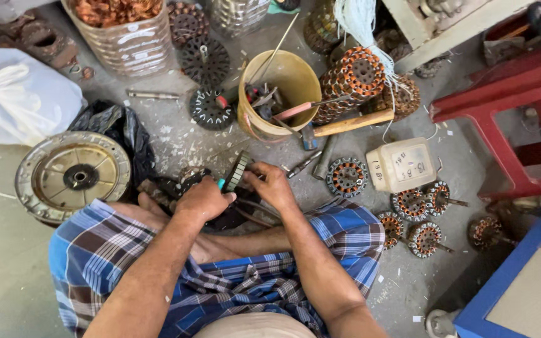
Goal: The person sits on the floor of a workshop and works on a fan motor assembly. They use pliers to adjust small wires on a copper-wound stator and then use a hammer to seat a metal shaft into the central housing.
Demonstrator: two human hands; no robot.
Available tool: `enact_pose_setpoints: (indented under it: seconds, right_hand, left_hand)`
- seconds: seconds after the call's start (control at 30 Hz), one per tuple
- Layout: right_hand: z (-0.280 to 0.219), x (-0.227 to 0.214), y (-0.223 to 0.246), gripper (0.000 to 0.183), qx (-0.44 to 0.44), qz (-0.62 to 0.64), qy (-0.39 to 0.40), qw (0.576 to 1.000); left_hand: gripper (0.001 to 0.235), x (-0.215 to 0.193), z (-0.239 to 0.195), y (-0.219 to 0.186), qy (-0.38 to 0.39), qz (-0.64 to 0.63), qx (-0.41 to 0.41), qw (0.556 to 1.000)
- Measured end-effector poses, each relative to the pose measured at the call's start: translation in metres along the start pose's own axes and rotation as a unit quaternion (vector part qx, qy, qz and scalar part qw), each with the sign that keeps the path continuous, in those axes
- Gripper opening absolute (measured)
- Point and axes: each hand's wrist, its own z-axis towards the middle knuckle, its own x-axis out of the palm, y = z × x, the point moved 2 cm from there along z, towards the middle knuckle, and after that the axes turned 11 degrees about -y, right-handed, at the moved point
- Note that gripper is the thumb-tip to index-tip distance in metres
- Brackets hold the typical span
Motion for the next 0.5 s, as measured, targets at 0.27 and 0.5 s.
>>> enact_pose_setpoints:
  seconds: [0.27, 0.5]
  right_hand:
    - [0.035, -0.145, 0.082, 0.027, -0.149, -0.169, -0.200, 0.953]
    - [0.157, -0.137, 0.104, 0.029, -0.205, -0.373, 0.071, 0.902]
  left_hand:
    - [0.089, 0.005, 0.011, 0.002, -0.011, -0.092, 0.046, 0.995]
    - [0.091, 0.012, 0.020, 0.005, -0.056, -0.112, 0.020, 0.992]
